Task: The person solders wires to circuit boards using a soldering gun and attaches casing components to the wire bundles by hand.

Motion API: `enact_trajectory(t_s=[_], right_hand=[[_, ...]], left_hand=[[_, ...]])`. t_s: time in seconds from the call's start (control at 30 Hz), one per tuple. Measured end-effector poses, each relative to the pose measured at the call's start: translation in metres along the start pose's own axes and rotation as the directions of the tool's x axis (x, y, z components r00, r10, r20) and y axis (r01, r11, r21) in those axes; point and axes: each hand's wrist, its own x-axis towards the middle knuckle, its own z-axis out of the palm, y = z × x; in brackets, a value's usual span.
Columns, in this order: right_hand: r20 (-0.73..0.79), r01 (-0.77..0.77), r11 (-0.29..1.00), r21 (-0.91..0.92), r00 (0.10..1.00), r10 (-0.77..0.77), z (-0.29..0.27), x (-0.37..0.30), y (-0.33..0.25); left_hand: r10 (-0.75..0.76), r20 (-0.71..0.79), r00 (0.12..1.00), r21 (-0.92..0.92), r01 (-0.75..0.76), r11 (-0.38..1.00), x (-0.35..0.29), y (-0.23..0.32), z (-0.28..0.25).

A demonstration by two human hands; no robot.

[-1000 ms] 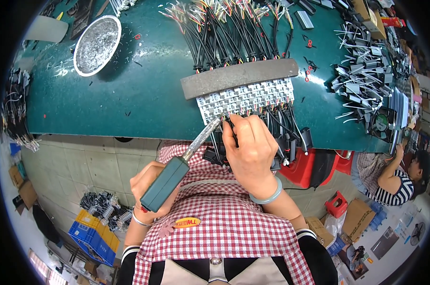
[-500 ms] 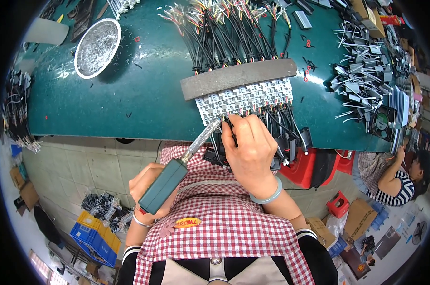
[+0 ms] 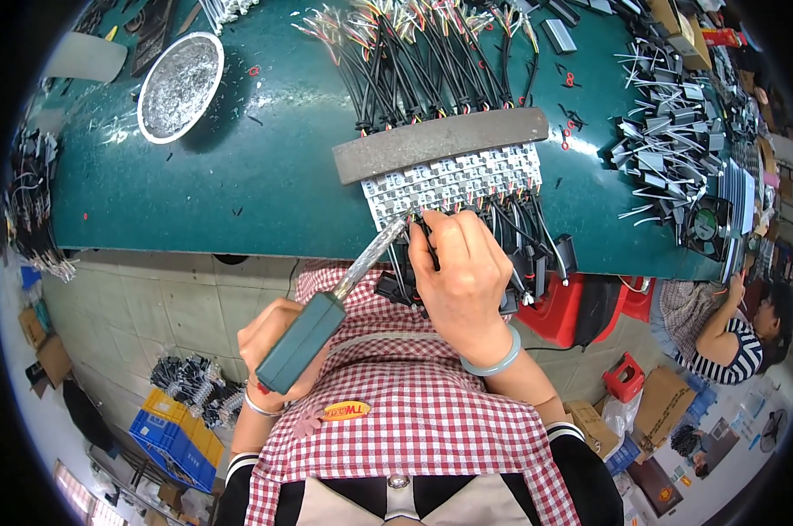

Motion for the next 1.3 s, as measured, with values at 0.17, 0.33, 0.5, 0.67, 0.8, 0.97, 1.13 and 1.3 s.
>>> enact_trajectory(t_s=[0.17,0.33,0.5,0.67,0.8,0.97,1.13,1.3], right_hand=[[0.022,0.003,1.000,-0.015,1.000,-0.002,-0.001,-0.001,0.001],[0.017,-0.010,1.000,-0.004,1.000,0.010,-0.003,0.001,0.001],[0.030,-0.021,0.999,0.030,0.999,0.020,-0.002,-0.001,0.002],[0.066,-0.085,0.991,0.105,0.995,0.079,-0.002,-0.001,0.004],[0.133,-0.078,0.986,0.146,0.989,0.059,-0.019,0.005,0.007],[0.212,-0.052,0.958,0.283,0.977,-0.010,-0.061,0.047,0.042],[-0.046,0.023,0.999,-0.027,0.999,-0.024,-0.063,0.143,0.124],[-0.018,0.172,0.962,-0.212,0.983,-0.180,-0.020,0.214,0.188]], left_hand=[[-0.118,-0.248,0.962,0.012,0.125,0.992,-0.024,-0.008,-0.010],[-0.339,-0.637,0.693,-0.498,-0.034,0.866,-0.022,-0.013,-0.042],[-0.088,-0.761,0.643,-0.088,0.032,0.996,0.017,-0.013,-0.053],[-0.269,-0.605,0.749,-0.199,0.185,0.962,0.018,-0.017,-0.044],[-0.257,-0.577,0.776,-0.209,0.163,0.964,0.005,-0.027,-0.026],[-0.273,-0.496,0.825,-0.236,0.174,0.956,0.000,-0.036,-0.027],[-0.172,-0.462,0.870,-0.174,0.101,0.980,0.009,-0.044,-0.006],[-0.326,-0.507,0.798,-0.355,0.151,0.923,0.021,-0.026,0.009]])
